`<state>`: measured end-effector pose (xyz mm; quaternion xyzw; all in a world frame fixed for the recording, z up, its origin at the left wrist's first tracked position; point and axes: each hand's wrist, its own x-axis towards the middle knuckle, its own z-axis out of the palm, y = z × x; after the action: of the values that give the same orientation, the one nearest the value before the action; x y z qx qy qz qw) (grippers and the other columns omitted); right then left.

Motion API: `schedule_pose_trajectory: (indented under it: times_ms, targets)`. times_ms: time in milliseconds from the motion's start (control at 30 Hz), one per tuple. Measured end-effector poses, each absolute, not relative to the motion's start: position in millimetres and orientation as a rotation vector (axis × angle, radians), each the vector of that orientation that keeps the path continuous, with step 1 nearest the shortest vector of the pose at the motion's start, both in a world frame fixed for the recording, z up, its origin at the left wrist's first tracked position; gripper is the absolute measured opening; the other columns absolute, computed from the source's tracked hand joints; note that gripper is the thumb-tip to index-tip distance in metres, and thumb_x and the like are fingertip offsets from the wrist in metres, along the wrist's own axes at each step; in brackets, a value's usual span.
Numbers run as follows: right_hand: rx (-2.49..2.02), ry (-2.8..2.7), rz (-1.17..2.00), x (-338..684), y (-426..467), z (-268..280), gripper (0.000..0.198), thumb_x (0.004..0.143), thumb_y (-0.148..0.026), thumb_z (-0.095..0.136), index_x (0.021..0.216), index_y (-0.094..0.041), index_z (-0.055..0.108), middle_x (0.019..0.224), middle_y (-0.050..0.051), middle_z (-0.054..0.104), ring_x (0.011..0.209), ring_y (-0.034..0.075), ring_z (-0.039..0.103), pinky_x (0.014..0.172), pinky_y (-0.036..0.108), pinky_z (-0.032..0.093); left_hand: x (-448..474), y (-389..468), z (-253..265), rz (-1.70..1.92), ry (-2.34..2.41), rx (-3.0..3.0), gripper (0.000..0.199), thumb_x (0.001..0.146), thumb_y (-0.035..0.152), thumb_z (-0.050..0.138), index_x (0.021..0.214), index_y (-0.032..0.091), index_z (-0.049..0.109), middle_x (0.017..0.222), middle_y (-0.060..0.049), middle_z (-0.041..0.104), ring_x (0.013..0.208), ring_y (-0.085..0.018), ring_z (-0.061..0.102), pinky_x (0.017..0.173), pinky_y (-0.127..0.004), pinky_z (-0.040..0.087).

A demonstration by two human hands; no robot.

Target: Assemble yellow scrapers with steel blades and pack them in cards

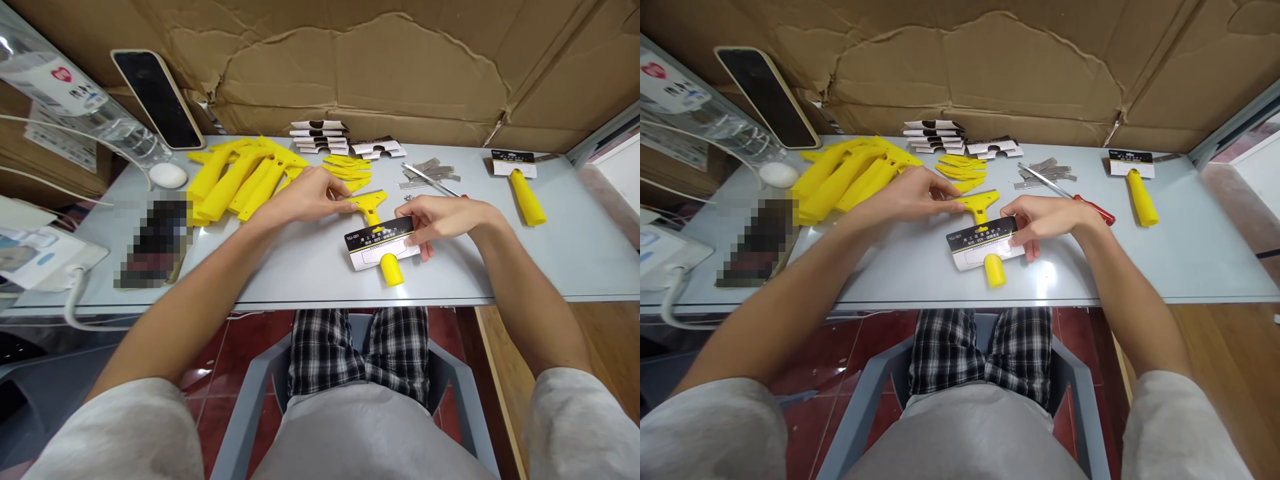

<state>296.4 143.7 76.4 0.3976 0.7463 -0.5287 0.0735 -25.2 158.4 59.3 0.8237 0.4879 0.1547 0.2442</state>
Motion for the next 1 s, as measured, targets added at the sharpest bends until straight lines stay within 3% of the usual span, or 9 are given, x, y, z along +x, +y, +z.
schedule_pose_trajectory:
  times_ms: [300, 500, 567, 667, 833, 1000]
  targets:
    - [1.248, 2.211, -1.753, 292.5, 147.0, 69.7, 0.061, 0.078, -0.055, 0.094, 0.118, -0.017, 0.069, 0.085, 0.004, 0.075, 0.064, 0.014, 0.068, 0.064, 0.029, 0.059, -18.4, 152.7, 60.3, 0.341, 1.344, 2.275, 0.040, 0.100, 0.052, 0.074, 0.117, 0.023, 0.095, 0.098, -0.009, 0.088, 0.079, -0.021, 0.069, 0.078, -0.035, 0.049]
    - [1.272, 2.258, -1.752, 291.7, 146.8, 69.3, 0.071, 0.079, -0.061, 0.094, 0.127, -0.019, 0.065, 0.092, 0.005, 0.076, 0.067, 0.015, 0.071, 0.062, 0.029, 0.059, -16.3, 149.3, 61.3, 0.384, 1.334, 2.307, 0.043, 0.103, 0.057, 0.068, 0.099, 0.021, 0.093, 0.082, -0.006, 0.083, 0.073, -0.020, 0.065, 0.072, -0.033, 0.045]
    - [1.265, 2.271, -1.728, 291.5, 145.7, 71.3, 0.073, 0.081, -0.064, 0.093, 0.130, -0.018, 0.063, 0.092, 0.005, 0.075, 0.068, 0.014, 0.070, 0.062, 0.027, 0.058, -14.5, 146.3, 60.5, 0.383, 1.370, 2.343, 0.047, 0.105, 0.059, 0.065, 0.095, 0.022, 0.091, 0.080, -0.006, 0.081, 0.077, -0.022, 0.068, 0.077, -0.034, 0.049]
    - [1.320, 2.292, -1.602, 291.7, 143.7, 75.4, 0.072, 0.087, -0.065, 0.090, 0.130, -0.018, 0.058, 0.093, 0.004, 0.075, 0.065, 0.012, 0.067, 0.062, 0.025, 0.054, -10.8, 139.3, 60.2, 0.371, 1.547, 2.422, 0.049, 0.107, 0.058, 0.060, 0.101, 0.022, 0.091, 0.093, -0.010, 0.084, 0.092, -0.028, 0.074, 0.090, -0.041, 0.054]
    - [1.525, 2.617, -1.188, 290.4, 138.6, 88.9, 0.055, 0.096, -0.063, 0.082, 0.119, -0.018, 0.063, 0.084, -0.001, 0.069, 0.058, 0.004, 0.053, 0.062, 0.021, 0.039, -6.7, 124.5, 73.2, 0.598, 1.571, 2.484, 0.051, 0.108, 0.060, 0.060, 0.124, 0.021, 0.088, 0.121, -0.014, 0.084, 0.104, -0.031, 0.074, 0.100, -0.046, 0.054]
    - [1.443, 2.836, -1.059, 283.2, 108.4, 105.0, 0.054, 0.097, -0.068, 0.077, 0.098, -0.015, 0.065, 0.071, -0.001, 0.060, 0.062, 0.005, 0.051, 0.066, 0.021, 0.035, -2.1, 106.2, 89.8, 0.548, 1.026, 2.552, 0.037, 0.105, 0.054, 0.068, 0.123, 0.027, 0.087, 0.103, -0.006, 0.083, 0.094, -0.025, 0.075, 0.092, -0.039, 0.053]
